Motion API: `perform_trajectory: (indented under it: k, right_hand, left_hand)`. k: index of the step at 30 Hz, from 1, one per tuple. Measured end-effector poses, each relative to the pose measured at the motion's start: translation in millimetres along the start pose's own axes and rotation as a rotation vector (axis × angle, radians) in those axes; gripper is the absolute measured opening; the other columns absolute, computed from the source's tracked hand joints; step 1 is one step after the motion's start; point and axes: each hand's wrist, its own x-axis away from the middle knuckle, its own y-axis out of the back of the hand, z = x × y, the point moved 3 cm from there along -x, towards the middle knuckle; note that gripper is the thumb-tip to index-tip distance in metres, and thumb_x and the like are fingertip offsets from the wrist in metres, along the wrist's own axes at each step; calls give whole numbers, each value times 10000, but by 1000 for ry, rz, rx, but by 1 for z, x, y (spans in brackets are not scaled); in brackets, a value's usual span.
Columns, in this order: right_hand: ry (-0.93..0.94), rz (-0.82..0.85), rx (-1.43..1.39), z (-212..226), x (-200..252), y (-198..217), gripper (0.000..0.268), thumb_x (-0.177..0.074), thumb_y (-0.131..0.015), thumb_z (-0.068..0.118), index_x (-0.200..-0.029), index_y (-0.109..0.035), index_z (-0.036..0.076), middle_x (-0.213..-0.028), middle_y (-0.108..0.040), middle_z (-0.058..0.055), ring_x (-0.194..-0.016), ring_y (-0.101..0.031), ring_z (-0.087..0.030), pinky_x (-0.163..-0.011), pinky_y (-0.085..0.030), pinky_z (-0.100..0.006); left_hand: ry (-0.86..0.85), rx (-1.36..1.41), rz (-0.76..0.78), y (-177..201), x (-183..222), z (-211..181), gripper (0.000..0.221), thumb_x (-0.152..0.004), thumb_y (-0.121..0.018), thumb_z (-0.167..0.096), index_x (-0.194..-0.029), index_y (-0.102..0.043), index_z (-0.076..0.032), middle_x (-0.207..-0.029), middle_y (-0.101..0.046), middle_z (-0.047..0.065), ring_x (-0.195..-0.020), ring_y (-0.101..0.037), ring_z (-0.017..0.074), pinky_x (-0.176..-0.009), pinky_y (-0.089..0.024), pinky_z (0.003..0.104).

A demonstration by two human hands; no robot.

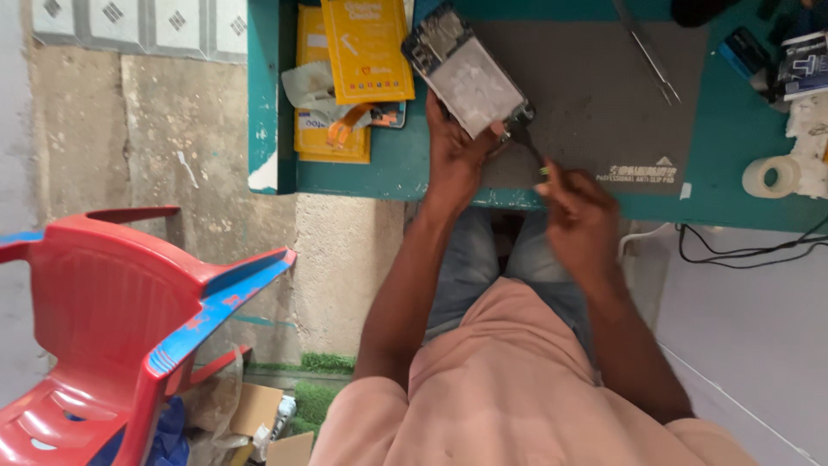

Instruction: The person disassembles a mobile phone by removing the internal battery and components, applies liquid adhesive from a bottle, and uses a small tool to scrape and clean the internal chassis.

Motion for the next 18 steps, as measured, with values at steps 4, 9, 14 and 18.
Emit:
perform_trajectory:
  k: [4,9,14,18]
  right_hand:
    - [0,-23,16,8,-3,-1,354,-943,-710,-71,-1282,-724,29,-1017,-717,-160,-802,-694,-259,-717,-518,-313]
    - [-2,-16,-32,4,6,-6,328,-954,-719,-40,-1276,-717,19,-1045,-725,-177,-765,-673,-239,-685,-492,-285]
    - [-18,97,2,-17,26,-3,294,-988,-716,-3,-1282,-730,13,-1028,-727,-180,-764,-674,-239,-674,-507,-292]
    - [-423,6,-545,-35,35,7,287,-1033,-660,10,-1317,-693,-12,-1060,-759,-161,-748,-644,-168,-651,-531,-287]
  left_hand:
    - [-20,20,1,-2,-4,-6,1013,-903,-608,208,-1664,-29,-126,-1515,-434,153,-1365,-520,241,-1059,-506,325]
    - [55,-35,-66,-3,-2,-8,998,-894,-619,187,-1654,-45,-112,-1439,-472,195,-1238,-513,292,-943,-460,389]
    - [-85,-69,-3,-8,4,-11,958,-961,-667,162,-1686,-88,-79,-1482,-471,171,-1409,-513,272,-1175,-460,390]
    - [-19,-2,-16,-9,0,-15,1027,-905,-674,126,-1645,-3,-114,-1511,-453,150,-1389,-510,259,-1133,-473,389]
